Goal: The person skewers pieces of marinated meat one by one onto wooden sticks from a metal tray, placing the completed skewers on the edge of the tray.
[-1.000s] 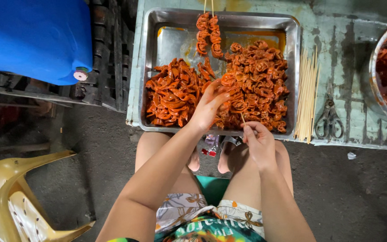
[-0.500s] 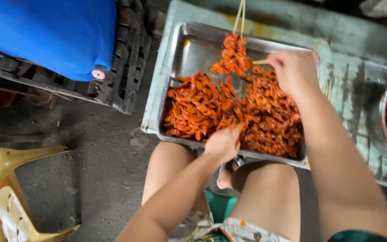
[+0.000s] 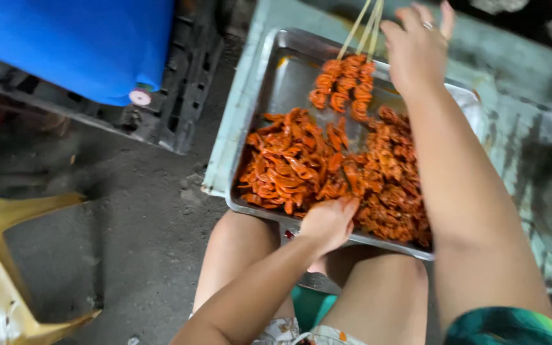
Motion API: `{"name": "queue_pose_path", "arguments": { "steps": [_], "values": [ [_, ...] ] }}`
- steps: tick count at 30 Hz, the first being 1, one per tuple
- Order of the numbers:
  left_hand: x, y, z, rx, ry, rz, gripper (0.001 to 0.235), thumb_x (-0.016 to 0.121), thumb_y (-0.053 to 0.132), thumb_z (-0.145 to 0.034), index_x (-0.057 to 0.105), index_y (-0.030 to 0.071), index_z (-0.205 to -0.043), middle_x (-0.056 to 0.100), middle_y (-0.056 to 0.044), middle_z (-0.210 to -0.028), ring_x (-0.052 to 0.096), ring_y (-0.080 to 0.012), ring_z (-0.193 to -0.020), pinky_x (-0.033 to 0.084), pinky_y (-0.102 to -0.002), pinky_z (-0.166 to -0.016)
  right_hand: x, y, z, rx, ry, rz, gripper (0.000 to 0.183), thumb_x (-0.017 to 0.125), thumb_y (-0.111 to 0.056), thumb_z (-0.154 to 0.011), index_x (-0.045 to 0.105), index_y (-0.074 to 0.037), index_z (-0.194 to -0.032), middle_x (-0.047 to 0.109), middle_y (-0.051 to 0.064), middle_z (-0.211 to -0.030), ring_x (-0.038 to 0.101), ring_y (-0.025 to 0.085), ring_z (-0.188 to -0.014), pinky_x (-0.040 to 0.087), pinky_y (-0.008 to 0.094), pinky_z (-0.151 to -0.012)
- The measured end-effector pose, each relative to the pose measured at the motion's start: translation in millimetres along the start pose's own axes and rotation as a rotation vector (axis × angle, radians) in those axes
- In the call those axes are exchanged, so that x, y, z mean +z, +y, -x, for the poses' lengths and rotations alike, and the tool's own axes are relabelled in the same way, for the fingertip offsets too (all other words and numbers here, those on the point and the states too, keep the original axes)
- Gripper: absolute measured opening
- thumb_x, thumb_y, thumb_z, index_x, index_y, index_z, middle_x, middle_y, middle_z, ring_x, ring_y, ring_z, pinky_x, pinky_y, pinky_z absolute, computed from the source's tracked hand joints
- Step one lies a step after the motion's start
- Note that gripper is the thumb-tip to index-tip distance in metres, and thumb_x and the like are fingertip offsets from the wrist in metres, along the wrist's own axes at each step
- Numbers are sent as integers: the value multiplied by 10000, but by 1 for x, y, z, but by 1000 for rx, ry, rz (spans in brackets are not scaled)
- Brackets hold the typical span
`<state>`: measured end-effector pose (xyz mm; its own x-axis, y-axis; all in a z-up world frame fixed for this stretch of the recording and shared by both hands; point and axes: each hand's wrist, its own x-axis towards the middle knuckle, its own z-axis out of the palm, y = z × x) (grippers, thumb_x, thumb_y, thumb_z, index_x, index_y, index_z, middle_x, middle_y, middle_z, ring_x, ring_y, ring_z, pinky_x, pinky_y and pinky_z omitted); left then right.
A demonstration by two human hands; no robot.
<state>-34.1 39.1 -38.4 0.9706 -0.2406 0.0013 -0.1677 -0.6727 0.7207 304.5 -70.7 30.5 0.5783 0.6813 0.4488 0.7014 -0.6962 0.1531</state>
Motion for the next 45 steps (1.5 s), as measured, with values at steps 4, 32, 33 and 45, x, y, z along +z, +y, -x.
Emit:
{"name": "queue_pose_path", "arguments": {
  "steps": [4,32,33,45],
  "values": [
    [6,-2,0,24,56,-41,382,639,237,-884,616,61,-1222,679,-150,-1113,696,-344,-957,581,-455,-787,-55,45,113,273,27,-96,293,712,-37,-964,730,-95,-1251,648,163,-1338,551,404,-1227,393,492,-1064],
    [-20,10,0,-171,14,228,299,602,77,-877,673,85,-1167,683,-157,-1177,719,-324,-988,582,-399,-932,-142,1,355,1494,-114,-494,191,658,-184,-1018,706,-39,-1133,712,66,-887,646,156,-761,494,345,-656],
    [-23,6,-7,-97,70,188,302,605,63,-881,673,74,-1175,683,-166,-1184,694,-343,-1035,564,-414,-949,-151,-8,345,1509,-11,-632,171,632,-155,-1040,682,-39,-1156,684,38,-854,591,120,-716,446,314,-606],
    [-15,-15,-88,114,-198,-421,283,602,19,-833,683,31,-1103,642,-163,-1183,640,-371,-1083,573,-447,-832,-184,-151,247,1460,577,-1653,206,491,-135,-1112,644,-44,-1216,549,9,-694,431,61,-533,326,198,-445]
  ]
}}
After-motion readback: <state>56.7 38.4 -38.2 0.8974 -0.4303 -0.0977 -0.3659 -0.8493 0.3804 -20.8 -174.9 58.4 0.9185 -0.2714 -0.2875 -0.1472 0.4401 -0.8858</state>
